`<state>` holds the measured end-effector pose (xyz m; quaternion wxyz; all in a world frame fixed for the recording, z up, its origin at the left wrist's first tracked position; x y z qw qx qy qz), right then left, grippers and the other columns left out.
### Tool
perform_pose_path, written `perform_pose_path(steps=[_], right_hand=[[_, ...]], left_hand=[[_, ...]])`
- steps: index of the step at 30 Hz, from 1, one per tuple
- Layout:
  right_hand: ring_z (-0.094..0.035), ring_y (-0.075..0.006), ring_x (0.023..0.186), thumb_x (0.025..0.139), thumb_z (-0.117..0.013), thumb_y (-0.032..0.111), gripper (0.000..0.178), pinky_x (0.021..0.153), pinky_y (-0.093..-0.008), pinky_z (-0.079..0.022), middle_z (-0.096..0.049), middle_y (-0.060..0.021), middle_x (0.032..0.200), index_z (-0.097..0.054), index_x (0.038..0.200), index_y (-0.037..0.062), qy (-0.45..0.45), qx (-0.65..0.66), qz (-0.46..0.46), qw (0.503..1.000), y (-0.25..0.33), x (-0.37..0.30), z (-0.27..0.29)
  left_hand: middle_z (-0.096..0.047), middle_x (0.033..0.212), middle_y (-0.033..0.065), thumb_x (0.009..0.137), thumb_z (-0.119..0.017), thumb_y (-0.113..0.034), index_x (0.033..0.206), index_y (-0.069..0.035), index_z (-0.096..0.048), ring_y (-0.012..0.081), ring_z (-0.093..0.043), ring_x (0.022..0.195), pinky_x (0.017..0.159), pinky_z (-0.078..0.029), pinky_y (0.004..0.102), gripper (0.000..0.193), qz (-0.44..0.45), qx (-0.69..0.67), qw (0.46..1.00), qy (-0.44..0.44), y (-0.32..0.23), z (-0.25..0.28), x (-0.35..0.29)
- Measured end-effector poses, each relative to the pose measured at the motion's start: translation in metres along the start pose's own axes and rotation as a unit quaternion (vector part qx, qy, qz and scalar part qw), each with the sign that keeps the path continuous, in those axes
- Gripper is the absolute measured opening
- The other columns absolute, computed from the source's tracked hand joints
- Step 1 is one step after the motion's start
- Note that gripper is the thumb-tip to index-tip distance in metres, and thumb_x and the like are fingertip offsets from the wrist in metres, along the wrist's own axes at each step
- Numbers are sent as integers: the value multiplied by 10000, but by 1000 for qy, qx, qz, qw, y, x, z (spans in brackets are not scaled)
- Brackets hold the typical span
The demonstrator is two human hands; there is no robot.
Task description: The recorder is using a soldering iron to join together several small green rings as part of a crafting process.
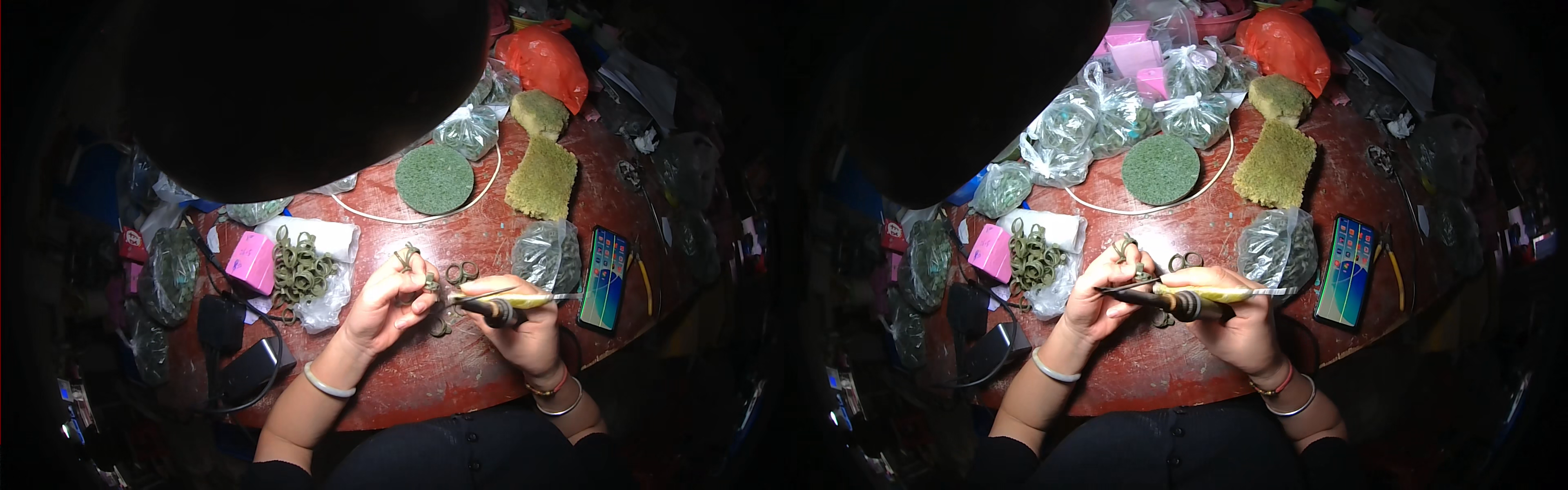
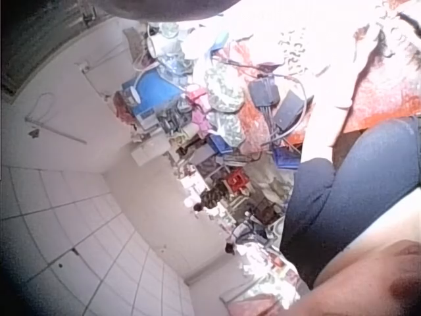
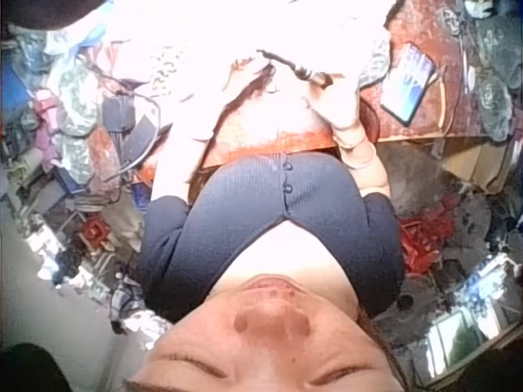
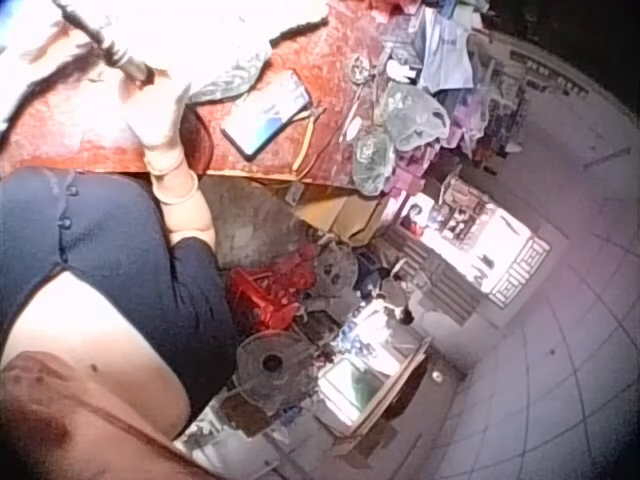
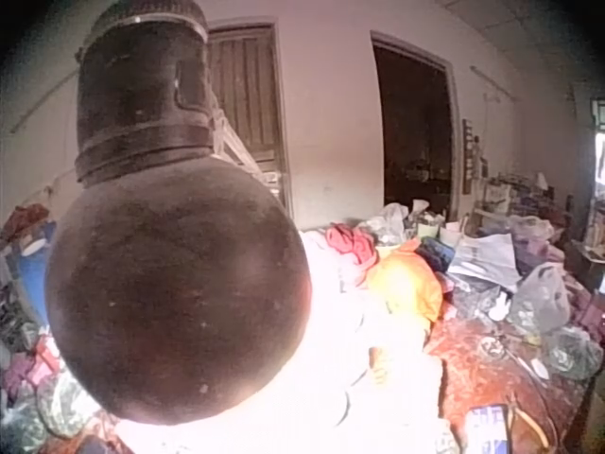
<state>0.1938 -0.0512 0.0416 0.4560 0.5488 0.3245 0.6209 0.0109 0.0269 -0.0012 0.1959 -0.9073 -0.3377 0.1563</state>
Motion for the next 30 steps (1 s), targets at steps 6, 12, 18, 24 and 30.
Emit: perform_pose_path(steps=[6, 12, 18, 24, 30], right_hand=[[-710, -229, 982, 866, -720, -49, 224, 869, -339, -562, -721, -141, 1085, -696, 1088, -31, -10, 37, -19, 999, 0, -1, 3], [-708, -163, 766, 918, -633, -105, 156, 723, -309, -596, -675, -176, 1089, -633, 1069, -66, -71, 77, -60, 993, 7, -6, 13], [-660, -172, 914, 851, -788, 40, 295, 780, -275, -524, -662, -121, 1003, -640, 1101, -12, -96, -164, 29, 981, 18, -10, 33], [-614, -241, 726, 818, -853, 225, 396, 647, -311, -488, -627, -127, 888, -660, 1089, 10, -73, -298, 61, 950, 10, -30, 33], [-650, -255, 690, 770, -876, 141, 384, 592, -334, -534, -656, -112, 871, -687, 1073, 0, -68, -317, 99, 941, 7, -24, 31]], left_hand=[[-568, 930, 91, 969, -613, -63, 992, -57, -514, 109, -529, 705, 430, -365, 166, 102, 5, 5, 1000, -12, 0, 0, 0], [-591, 933, 71, 970, -647, -79, 1015, -72, -524, 90, -550, 741, 474, -371, 159, 131, -11, 40, 998, -37, -2, 9, 1], [-613, 990, 68, 948, -658, -55, 1067, -58, -537, 93, -574, 821, 553, -407, 176, 170, -43, 32, 999, -1, -2, 5, 1], [-612, 1007, 54, 934, -660, -40, 1207, -27, -570, 89, -583, 858, 568, -409, 173, 288, -36, 37, 999, 5, -4, 9, 0], [-607, 953, 67, 946, -649, -43, 1210, -15, -601, 88, -554, 811, 550, -386, 173, 270, -42, 62, 997, -13, -1, 13, -1]])
Point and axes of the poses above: each hand's wrist, its own x-axis towards the middle knuckle, its own z-axis out of the back of the hand, y = z × x, the point moved 3 cm from there along x, towards the middle knuckle
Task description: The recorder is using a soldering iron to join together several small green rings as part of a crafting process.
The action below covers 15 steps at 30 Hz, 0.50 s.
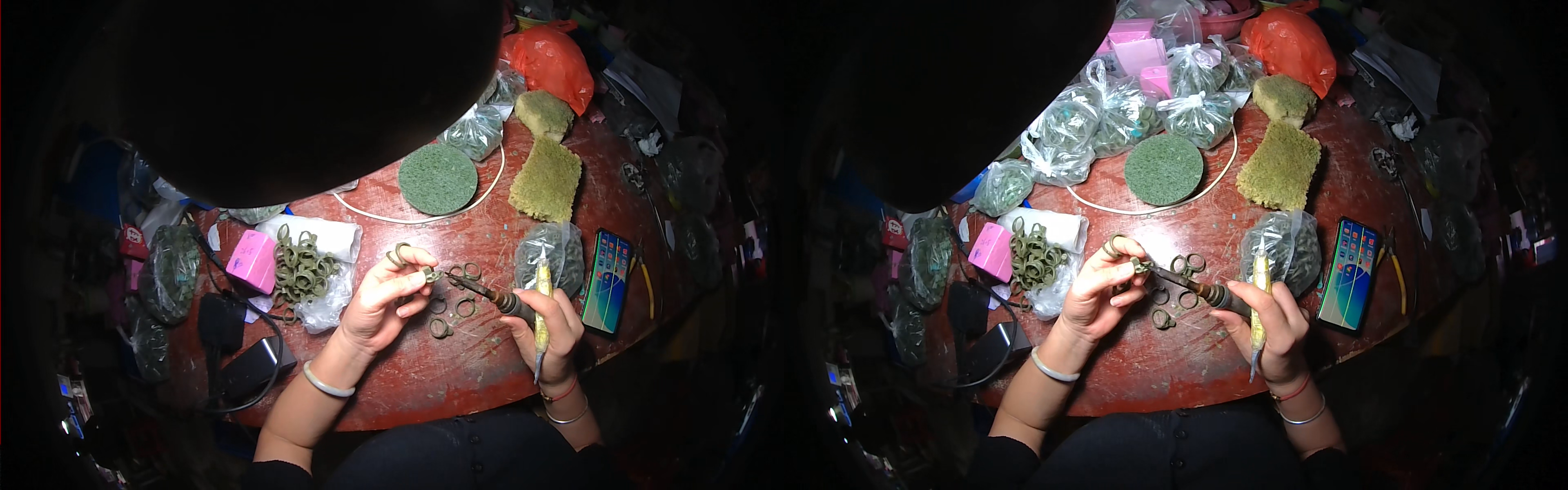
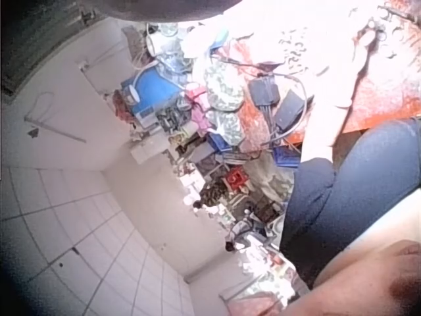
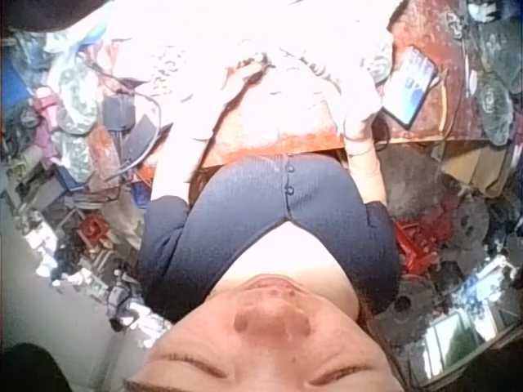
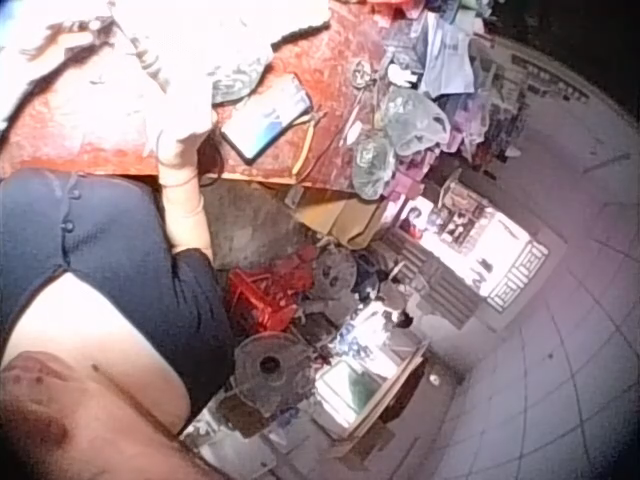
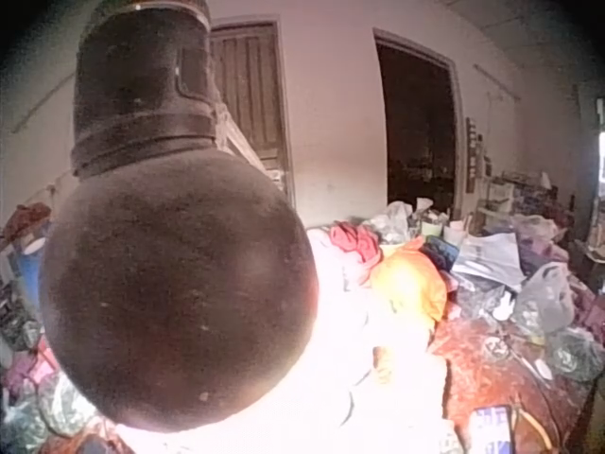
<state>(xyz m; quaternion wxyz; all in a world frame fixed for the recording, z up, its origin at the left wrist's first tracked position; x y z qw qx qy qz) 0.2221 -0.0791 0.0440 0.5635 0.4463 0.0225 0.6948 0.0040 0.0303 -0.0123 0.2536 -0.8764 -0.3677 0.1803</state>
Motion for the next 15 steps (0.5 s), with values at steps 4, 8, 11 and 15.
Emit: perform_pose_path(steps=[4, 8, 11, 15], right_hand=[[-655, -259, 687, 759, -877, 122, 381, 593, -340, -538, -660, -114, 863, -690, 1070, 3, 9, -3, -2, 1000, -1, -1, -1], [-653, -258, 673, 752, -879, 116, 383, 588, -341, -536, -652, -111, 851, -694, 1071, 15, 16, -7, -15, 1000, -1, -1, -1], [-651, -257, 661, 748, -883, 121, 387, 579, -343, -530, -639, -108, 831, -696, 1073, 25, 19, -1, -13, 1000, -2, -3, -2], [-640, -260, 714, 790, -853, 120, 321, 641, -331, -514, -665, -117, 858, -683, 1034, -2, 37, 13, -48, 998, -2, -6, -3]], left_hand=[[-593, 940, 85, 957, -638, -48, 1184, -23, -598, 87, -509, 754, 527, -357, 175, 232, 0, -1, 1000, 21, 0, 0, 1], [-589, 939, 81, 958, -638, -48, 1162, -28, -593, 87, -506, 751, 524, -356, 176, 210, -7, 5, 1000, 28, 0, -3, 2], [-590, 953, 80, 955, -641, -43, 1141, -34, -587, 87, -501, 749, 520, -355, 176, 194, -11, 4, 1000, 26, -1, -4, 2], [-588, 966, 79, 950, -642, -35, 1129, -39, -585, 88, -501, 757, 518, -357, 176, 188, -4, -6, 999, 37, -1, -4, 2]])
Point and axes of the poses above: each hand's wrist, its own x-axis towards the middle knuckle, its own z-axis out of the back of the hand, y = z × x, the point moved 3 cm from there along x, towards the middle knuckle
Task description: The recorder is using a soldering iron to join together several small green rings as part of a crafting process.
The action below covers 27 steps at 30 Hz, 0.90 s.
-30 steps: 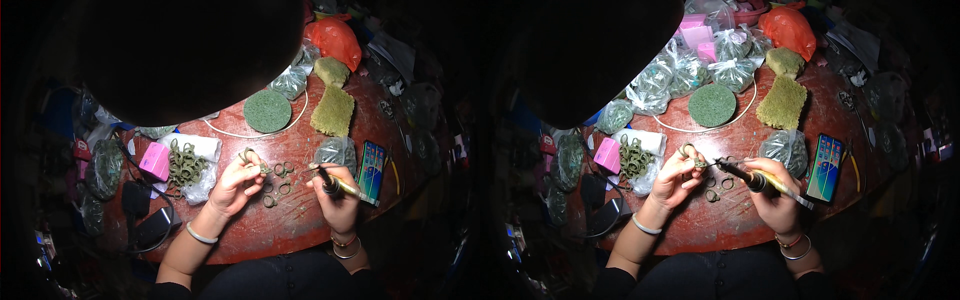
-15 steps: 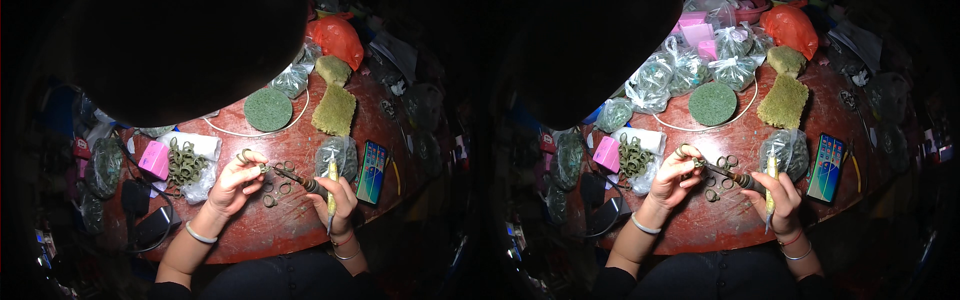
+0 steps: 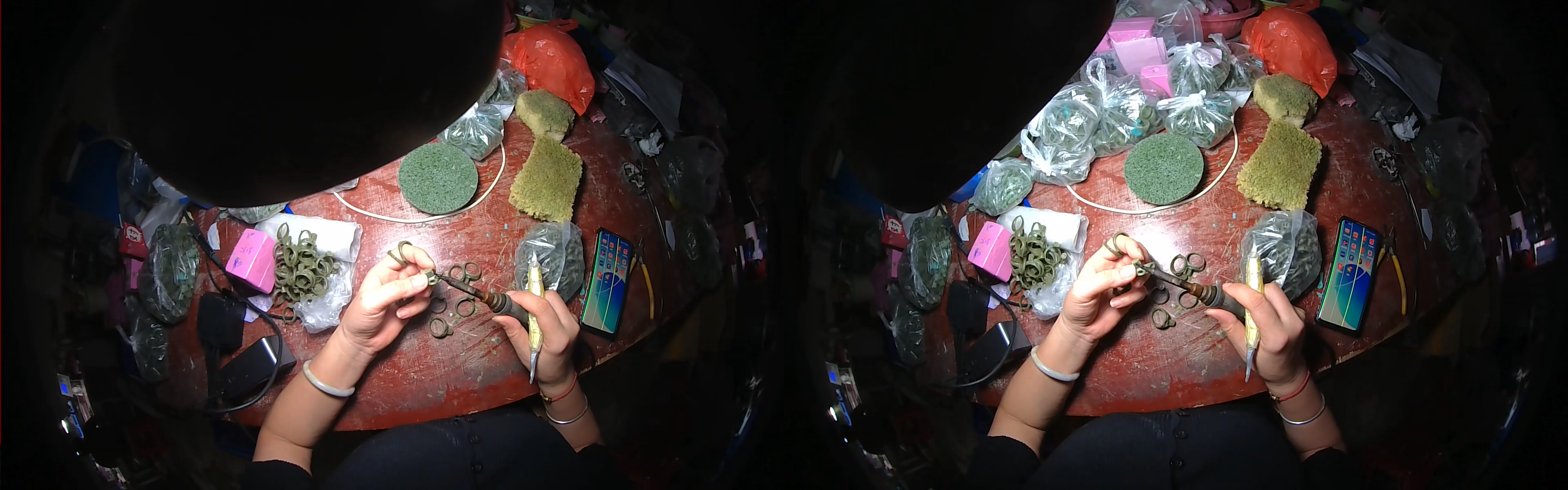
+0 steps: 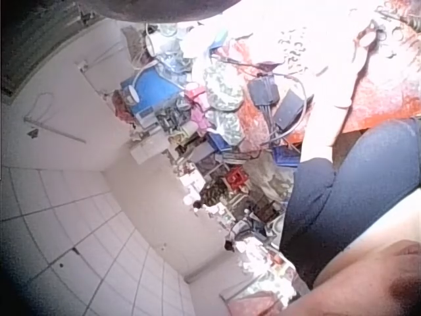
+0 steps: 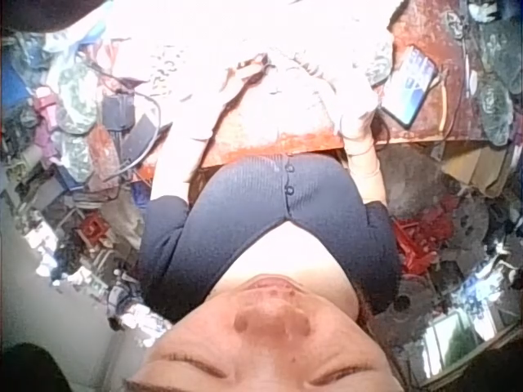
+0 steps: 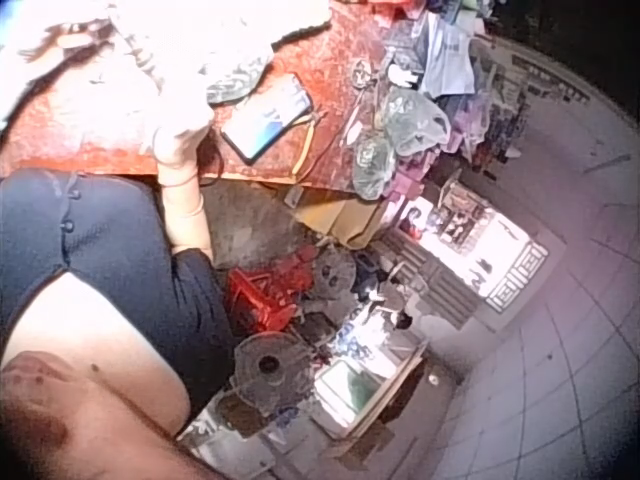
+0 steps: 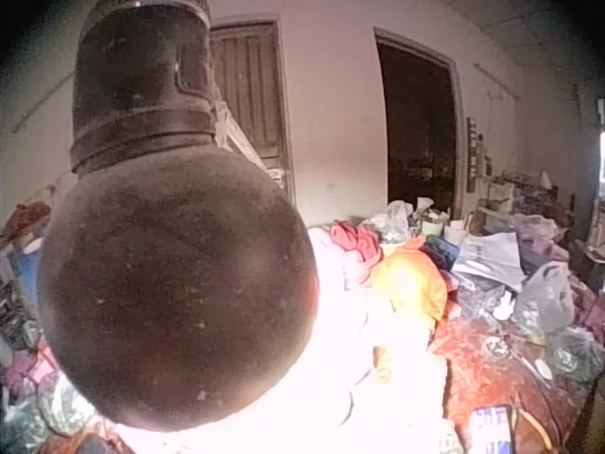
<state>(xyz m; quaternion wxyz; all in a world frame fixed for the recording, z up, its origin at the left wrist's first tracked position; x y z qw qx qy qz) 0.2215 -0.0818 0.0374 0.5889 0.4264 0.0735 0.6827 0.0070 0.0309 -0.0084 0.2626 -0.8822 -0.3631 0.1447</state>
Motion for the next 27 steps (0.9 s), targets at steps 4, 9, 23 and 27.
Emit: perform_pose_path(steps=[4, 9, 23, 27], right_hand=[[-651, -260, 720, 790, -852, 116, 317, 647, -333, -520, -668, -117, 858, -685, 1032, 0, 4, -1, -6, 1000, -1, 0, -1], [-654, -260, 724, 789, -853, 115, 316, 652, -334, -523, -671, -117, 862, -686, 1032, 0, 11, 4, -10, 1000, -1, 0, -1], [-641, -255, 646, 759, -878, 133, 373, 567, -345, -526, -644, -106, 838, -694, 1060, 13, -29, -12, 48, 998, 0, 3, 1], [-635, -250, 633, 755, -881, 129, 374, 553, -347, -516, -619, -102, 807, -696, 1063, 24, -23, -12, 40, 999, -2, 2, 0]], left_hand=[[-587, 968, 82, 949, -640, -34, 1127, -40, -584, 87, -500, 757, 516, -355, 175, 187, -2, 1, 1000, 3, 0, 0, 0], [-586, 967, 79, 950, -639, -35, 1139, -39, -582, 90, -501, 753, 518, -357, 174, 198, 2, -4, 1000, 11, 0, 0, 0], [-573, 1048, 78, 972, -609, -17, 1193, -46, -590, 119, -510, 857, 536, -388, 171, 224, 38, -111, 993, -9, 1, 0, 0], [-562, 1002, 47, 991, -611, -40, 1173, -50, -569, 113, -525, 878, 530, -391, 152, 187, 41, -91, 995, -13, 1, -2, 0]])
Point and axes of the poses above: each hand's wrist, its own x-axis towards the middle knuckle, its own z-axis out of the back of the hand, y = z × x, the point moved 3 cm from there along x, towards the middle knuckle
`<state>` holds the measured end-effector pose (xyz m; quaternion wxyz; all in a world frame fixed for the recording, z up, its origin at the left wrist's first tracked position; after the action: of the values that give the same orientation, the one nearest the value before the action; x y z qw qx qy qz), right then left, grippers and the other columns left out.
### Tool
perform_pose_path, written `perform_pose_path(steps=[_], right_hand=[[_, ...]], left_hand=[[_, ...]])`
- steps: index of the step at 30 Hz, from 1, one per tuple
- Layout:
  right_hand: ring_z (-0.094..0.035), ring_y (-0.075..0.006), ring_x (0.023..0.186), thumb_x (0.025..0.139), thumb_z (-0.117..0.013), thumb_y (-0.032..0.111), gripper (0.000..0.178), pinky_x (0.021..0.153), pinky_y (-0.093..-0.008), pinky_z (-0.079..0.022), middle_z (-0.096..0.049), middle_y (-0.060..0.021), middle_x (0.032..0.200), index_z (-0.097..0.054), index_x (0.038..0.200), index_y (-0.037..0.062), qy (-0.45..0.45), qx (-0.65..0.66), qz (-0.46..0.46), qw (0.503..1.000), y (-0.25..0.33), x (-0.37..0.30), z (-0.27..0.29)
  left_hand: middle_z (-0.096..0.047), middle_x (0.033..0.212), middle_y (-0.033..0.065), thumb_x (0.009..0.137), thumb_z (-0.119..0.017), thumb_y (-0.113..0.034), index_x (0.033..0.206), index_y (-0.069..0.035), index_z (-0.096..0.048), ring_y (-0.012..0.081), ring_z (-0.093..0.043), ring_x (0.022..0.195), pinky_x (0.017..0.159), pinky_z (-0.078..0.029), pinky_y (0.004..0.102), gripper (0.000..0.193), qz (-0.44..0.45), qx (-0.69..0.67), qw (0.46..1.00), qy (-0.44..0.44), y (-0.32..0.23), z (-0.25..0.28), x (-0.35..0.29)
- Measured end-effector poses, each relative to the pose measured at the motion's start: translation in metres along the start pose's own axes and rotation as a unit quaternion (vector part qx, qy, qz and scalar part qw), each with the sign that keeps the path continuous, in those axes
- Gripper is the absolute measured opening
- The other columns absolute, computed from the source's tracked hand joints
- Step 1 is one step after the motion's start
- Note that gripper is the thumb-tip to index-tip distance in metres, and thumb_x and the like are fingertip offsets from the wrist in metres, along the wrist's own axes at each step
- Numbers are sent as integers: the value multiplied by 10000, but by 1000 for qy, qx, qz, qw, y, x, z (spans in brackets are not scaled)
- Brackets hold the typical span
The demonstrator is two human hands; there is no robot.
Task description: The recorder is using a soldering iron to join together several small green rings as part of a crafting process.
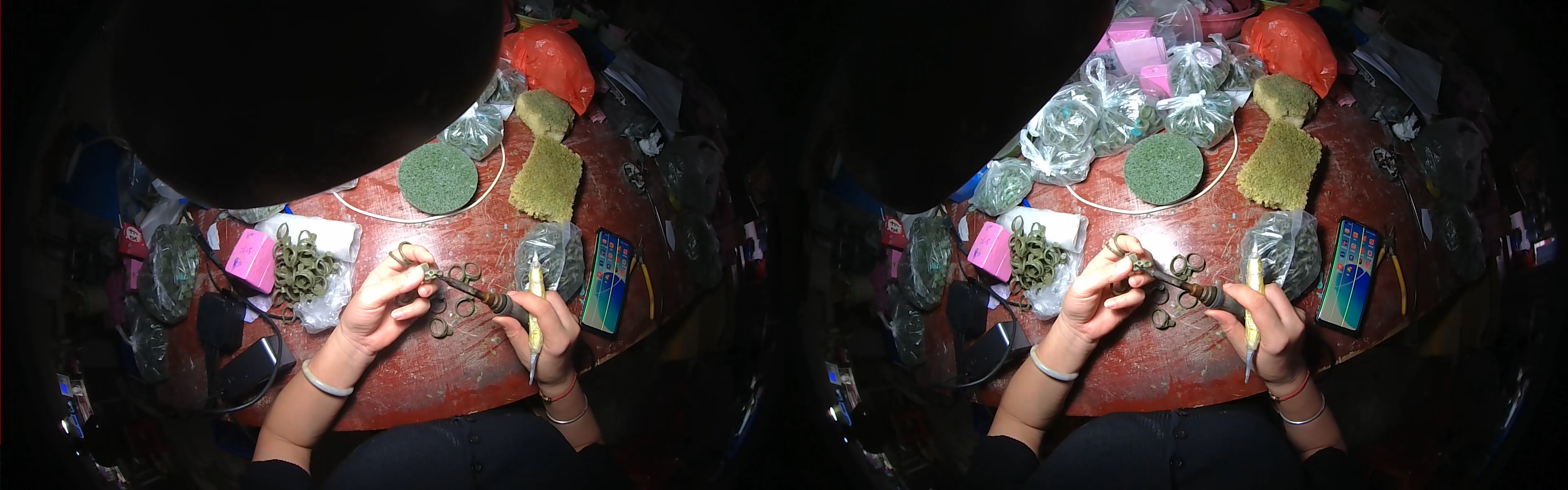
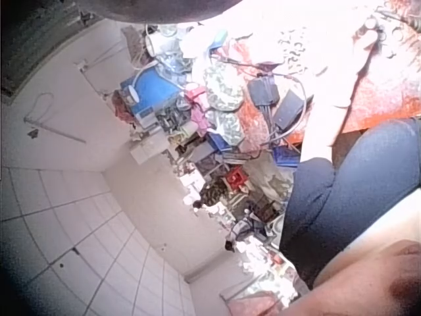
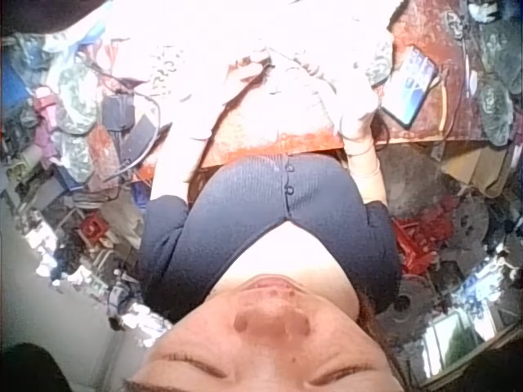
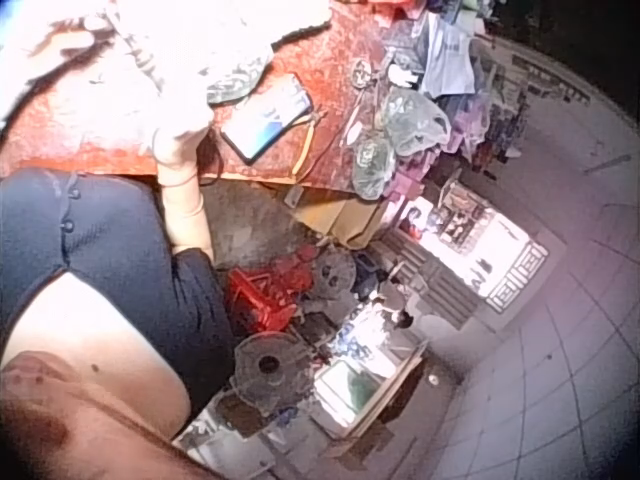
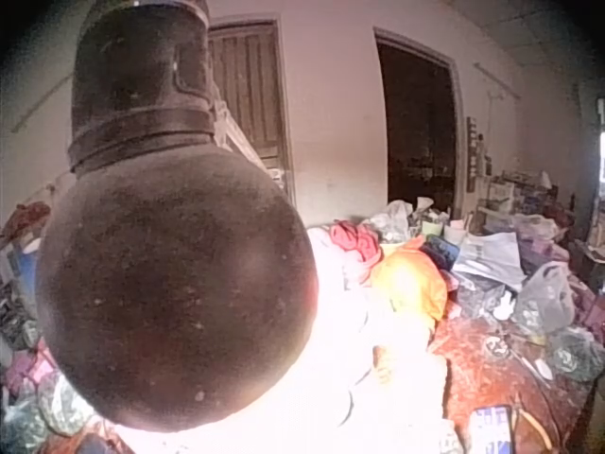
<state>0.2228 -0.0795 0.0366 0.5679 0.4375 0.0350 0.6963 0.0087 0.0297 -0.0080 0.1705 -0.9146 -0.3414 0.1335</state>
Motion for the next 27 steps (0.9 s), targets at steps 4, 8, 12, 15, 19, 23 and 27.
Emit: perform_pose_path(steps=[4, 8, 12, 15, 19, 23, 27], right_hand=[[-631, -246, 622, 754, -881, 126, 373, 542, -346, -508, -608, -97, 794, -697, 1063, 29, 2, 4, -4, 1000, 0, 0, -1], [-635, -245, 624, 752, -882, 125, 373, 545, -346, -511, -610, -96, 796, -697, 1062, 30, 6, 1, -10, 1000, 1, 1, -1], [-643, -256, 671, 765, -871, 122, 352, 591, -342, -516, -637, -106, 823, -691, 1049, 15, 18, 11, -24, 999, 2, 0, -1], [-645, -265, 712, 785, -857, 125, 330, 632, -335, -514, -662, -118, 851, -684, 1035, -4, 24, 13, -35, 999, 2, -1, -1], [-643, -259, 661, 751, -881, 111, 380, 577, -341, -530, -640, -111, 828, -691, 1063, 7, -6, -5, 2, 1000, 3, 2, 2], [-637, -263, 682, 759, -874, 98, 371, 593, -337, -529, -642, -114, 838, -688, 1064, -1, -20, -9, 1, 1000, 3, 2, 3], [-629, -263, 686, 763, -870, 86, 363, 599, -339, -525, -644, -115, 850, -685, 1060, -8, -25, -10, -14, 1000, 2, 2, 4]], left_hand=[[-558, 1000, 51, 996, -609, -45, 1170, -50, -568, 108, -525, 874, 521, -381, 146, 179, -1, 13, 1000, -7, 0, -2, -1], [-555, 998, 54, 996, -611, -49, 1169, -45, -568, 103, -526, 868, 518, -379, 146, 178, 1, 15, 1000, 10, 0, 0, 0], [-553, 983, 57, 995, -614, -54, 1169, -38, -567, 100, -526, 859, 514, -377, 146, 181, -1, 28, 1000, 0, 1, -3, 0], [-551, 972, 57, 995, -614, -55, 1171, -37, -567, 101, -527, 859, 514, -377, 146, 183, -3, 31, 1000, -5, 1, -3, 0], [-588, 1083, 93, 993, -612, -47, 1210, -37, -577, 128, -516, 862, 489, -378, 152, 221, 0, 8, 1000, 23, 2, 6, 0], [-569, 1053, 83, 988, -617, -54, 1132, -37, -580, 131, -510, 887, 495, -384, 158, 150, 12, -12, 1000, 15, -1, 0, 1], [-560, 904, 10, 959, -687, -84, 937, -78, -569, 64, -504, 742, 495, -352, 168, 120, -35, 159, 985, -56, -4, -7, 0]])
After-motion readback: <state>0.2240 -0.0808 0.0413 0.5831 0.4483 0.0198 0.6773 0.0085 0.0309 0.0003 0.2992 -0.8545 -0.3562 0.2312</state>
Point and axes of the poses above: each hand's wrist, its own x-axis towards the middle knuckle, its own z-axis out of the back of the hand, y = z × x, the point moved 3 cm from there along x, towards the middle knuckle
